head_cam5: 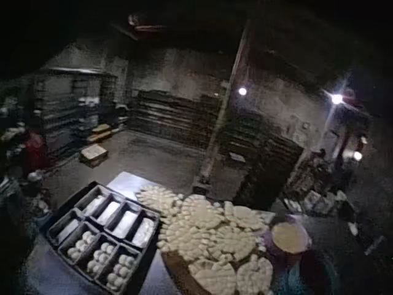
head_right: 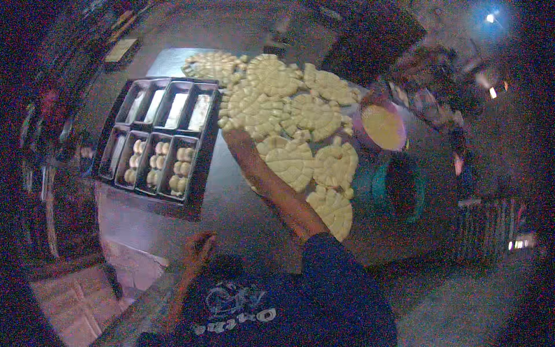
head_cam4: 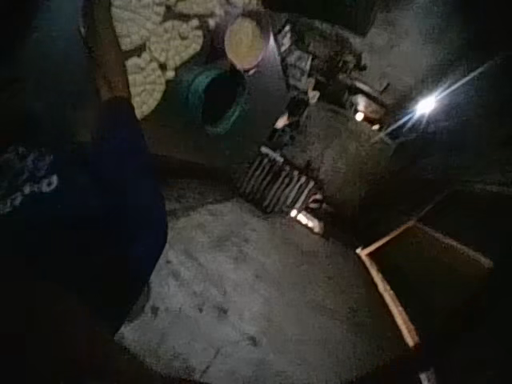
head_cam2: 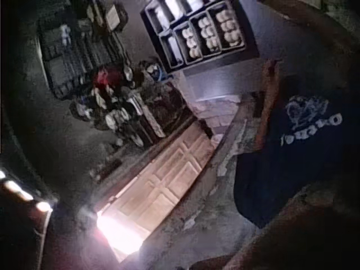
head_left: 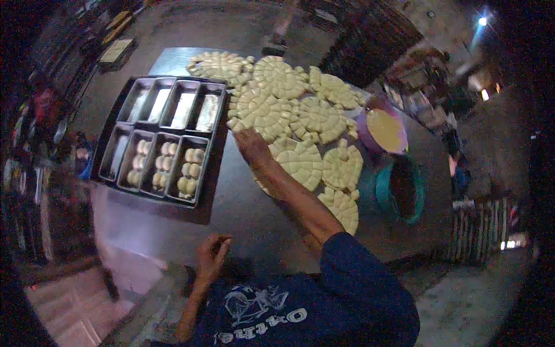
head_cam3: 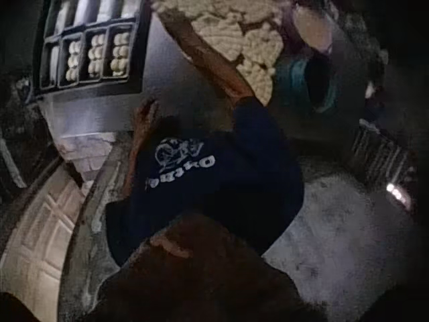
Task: The person fills dough balls with a dark paste from a bowl, rolls them into shapes, and places them into metal baking tins.
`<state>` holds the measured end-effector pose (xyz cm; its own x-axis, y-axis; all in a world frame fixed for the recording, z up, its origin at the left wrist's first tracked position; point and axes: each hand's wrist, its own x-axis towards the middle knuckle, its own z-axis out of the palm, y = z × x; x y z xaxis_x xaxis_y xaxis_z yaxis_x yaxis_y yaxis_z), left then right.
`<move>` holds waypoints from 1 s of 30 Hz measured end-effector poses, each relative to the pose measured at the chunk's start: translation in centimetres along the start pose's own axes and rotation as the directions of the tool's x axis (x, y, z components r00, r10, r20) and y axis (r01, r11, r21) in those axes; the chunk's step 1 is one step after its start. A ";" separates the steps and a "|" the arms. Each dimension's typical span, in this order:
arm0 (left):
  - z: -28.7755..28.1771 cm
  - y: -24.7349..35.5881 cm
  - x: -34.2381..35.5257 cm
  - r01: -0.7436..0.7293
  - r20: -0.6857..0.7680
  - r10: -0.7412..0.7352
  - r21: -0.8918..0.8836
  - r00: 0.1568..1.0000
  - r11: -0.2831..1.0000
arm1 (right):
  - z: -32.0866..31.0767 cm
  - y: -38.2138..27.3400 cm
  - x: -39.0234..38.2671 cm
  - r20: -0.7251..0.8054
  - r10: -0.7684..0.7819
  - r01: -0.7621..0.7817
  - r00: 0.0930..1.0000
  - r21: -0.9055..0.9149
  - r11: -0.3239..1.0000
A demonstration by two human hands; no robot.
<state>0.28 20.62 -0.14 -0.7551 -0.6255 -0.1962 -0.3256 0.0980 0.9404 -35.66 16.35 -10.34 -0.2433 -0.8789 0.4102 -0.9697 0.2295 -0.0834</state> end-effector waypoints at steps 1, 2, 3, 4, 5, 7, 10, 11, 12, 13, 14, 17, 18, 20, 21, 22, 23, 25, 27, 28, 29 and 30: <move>0.2 -1.3 -0.3 0.076 -0.026 -0.077 -0.041 0.997 0.996 | -0.8 -1.6 -1.0 -0.060 0.074 -0.065 0.995 0.148 0.987; 0.6 -2.1 -1.2 0.171 -0.064 -0.176 -0.077 0.982 0.982 | -2.0 -3.7 -2.6 -0.122 0.102 -0.071 0.987 0.234 0.970; 1.4 -1.4 -1.5 0.195 -0.051 -0.201 -0.105 0.978 0.975 | -3.7 -5.2 -4.7 -0.178 0.140 -0.082 0.974 0.300 0.951; 2.1 0.1 -0.9 0.211 -0.045 -0.219 -0.132 0.975 0.968 | -5.9 -6.3 -6.7 -0.261 0.118 -0.043 0.958 0.278 0.960; 2.6 1.5 -0.2 0.222 -0.051 -0.231 -0.151 0.971 0.963 | -8.2 -6.5 -9.1 -0.025 0.134 -0.116 0.991 0.365 0.924; 3.4 2.6 -0.3 0.180 -0.017 -0.181 -0.037 0.983 0.983 | -9.7 -6.4 -16.4 0.033 0.239 -0.236 0.971 0.334 0.913; 5.3 3.6 -0.1 0.147 0.059 -0.149 0.039 0.987 0.988 | -12.9 -0.8 -26.1 -0.065 0.469 -0.451 0.881 0.185 0.873; 6.0 3.8 -0.3 0.146 0.081 -0.150 0.051 0.985 0.988 | -16.1 0.0 -27.3 -0.098 0.617 -0.613 0.781 0.074 0.787; 6.8 3.8 -0.4 0.135 0.109 -0.139 0.044 0.984 0.990 | -19.5 0.8 -28.5 -0.119 0.747 -0.754 0.654 -0.022 0.656; 8.0 3.9 -0.2 0.106 0.159 -0.110 0.036 0.981 0.994 | -19.5 5.0 -31.0 -0.196 0.736 -0.754 0.648 -0.031 0.656; 8.8 4.1 -0.2 0.092 0.195 -0.095 0.023 0.976 0.995 | -19.3 7.5 -32.2 -0.364 0.681 -0.726 0.635 0.020 0.687; 11.5 6.5 0.1 0.015 0.348 -0.062 0.139 0.935 0.990 | -20.1 12.9 -36.5 -0.215 0.731 -0.679 0.647 0.274 0.681; 12.5 6.9 0.3 -0.002 0.403 -0.051 0.131 0.914 0.991 | -19.8 14.6 -37.9 -0.214 0.685 -0.615 0.697 0.313 0.723; 13.7 7.8 0.0 -0.023 0.469 -0.045 0.138 0.882 0.990 | -17.7 16.3 -38.7 -0.043 0.718 -0.661 0.694 0.357 0.660; 14.4 7.6 -0.1 -0.040 0.456 -0.017 0.116 0.890 0.992 | -17.9 16.1 -38.0 0.025 0.711 -0.672 0.703 0.352 0.652; 15.2 7.1 -0.2 -0.059 0.443 0.011 0.094 0.897 0.994 | -18.5 16.2 -37.4 0.003 0.590 -0.573 0.807 0.240 0.783; 15.9 7.1 -0.3 -0.077 0.433 0.042 0.064 0.900 0.995 | -19.5 16.4 -37.2 -0.020 0.458 -0.453 0.889 0.115 0.884; 17.1 8.0 -0.5 -0.040 0.436 0.022 0.033 0.900 0.999 | -20.7 16.6 -36.9 -0.046 0.505 -0.500 0.862 0.086 0.862; 18.1 8.6 -0.3 0.009 0.438 -0.018 0.022 0.899 1.000 | -21.5 16.0 -36.6 -0.105 0.665 -0.608 0.739 0.322 0.726; 18.4 8.9 -0.2 0.043 0.435 -0.051 0.029 0.899 0.999 | -21.7 15.1 -36.6 -0.099 0.786 -0.620 0.610 0.558 0.551; 18.7 8.9 -0.3 0.085 0.425 -0.093 0.038 0.901 0.996 | -21.7 14.0 -36.6 -0.034 0.879 -0.563 0.475 0.757 0.333; 19.1 9.1 -0.4 0.076 0.372 -0.074 0.010 0.925 0.997 | -22.6 12.2 -36.1 -0.040 0.856 -0.546 0.515 0.755 0.364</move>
<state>-13.18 36.54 3.18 -0.8863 -0.2984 -0.3541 -0.3871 0.0579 0.9202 -38.28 60.29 -5.66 -0.9547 -0.2400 0.1761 -0.2356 0.2474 -0.9398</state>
